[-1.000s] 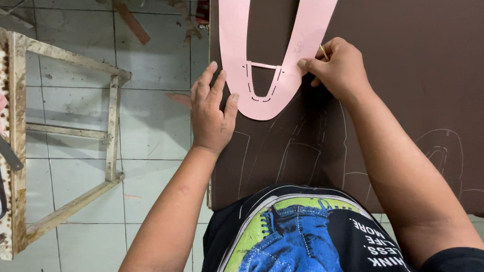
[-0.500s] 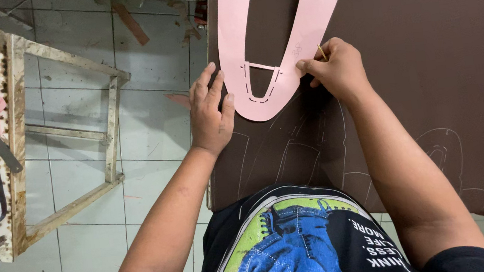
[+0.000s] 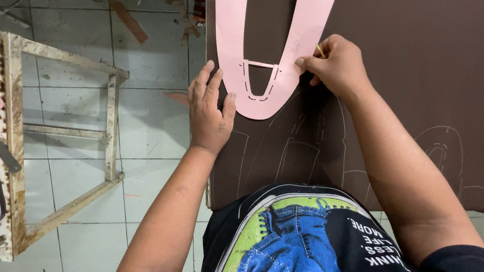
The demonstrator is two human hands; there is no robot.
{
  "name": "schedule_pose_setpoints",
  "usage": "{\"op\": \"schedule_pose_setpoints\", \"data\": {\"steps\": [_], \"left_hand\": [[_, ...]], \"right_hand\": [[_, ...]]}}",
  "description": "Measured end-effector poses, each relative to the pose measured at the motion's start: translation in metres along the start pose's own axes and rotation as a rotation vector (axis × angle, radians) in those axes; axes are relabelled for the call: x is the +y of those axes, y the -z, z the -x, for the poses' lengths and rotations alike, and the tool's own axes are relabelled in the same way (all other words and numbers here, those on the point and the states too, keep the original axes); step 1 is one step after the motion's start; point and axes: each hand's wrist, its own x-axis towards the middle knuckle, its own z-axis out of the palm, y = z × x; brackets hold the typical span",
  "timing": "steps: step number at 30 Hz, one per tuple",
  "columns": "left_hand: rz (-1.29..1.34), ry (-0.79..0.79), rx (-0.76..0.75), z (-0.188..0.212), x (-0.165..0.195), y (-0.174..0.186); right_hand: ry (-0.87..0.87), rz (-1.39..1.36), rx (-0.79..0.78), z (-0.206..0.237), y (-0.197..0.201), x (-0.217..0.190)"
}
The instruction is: The person places pink paper shoe pattern pieces on a brown pattern board and traces around them with a marking pen, repositioning each pattern piece to trace its outline onto the board. They smooth the board surface and move finished traced pieces aside as they work.
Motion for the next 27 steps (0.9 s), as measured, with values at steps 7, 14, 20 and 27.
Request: {"op": "schedule_pose_setpoints", "data": {"steps": [7,14,20,27], "left_hand": [[-0.093,-0.075,-0.055,0.002,0.001,-0.003],[-0.162,-0.079,-0.069,-0.003,0.014,0.005],[-0.268,0.139,-0.399,-0.013,0.037,-0.023],[-1.092,-0.139,-0.285,-0.015,0.076,-0.073]], "right_hand": [[0.001,0.028,0.003,-0.002,0.000,0.002],[-0.093,0.200,0.012,0.000,0.004,-0.007],[0.407,0.347,0.145,0.002,0.003,-0.023],[0.723,0.304,-0.133,-0.001,-0.029,-0.072]]}}
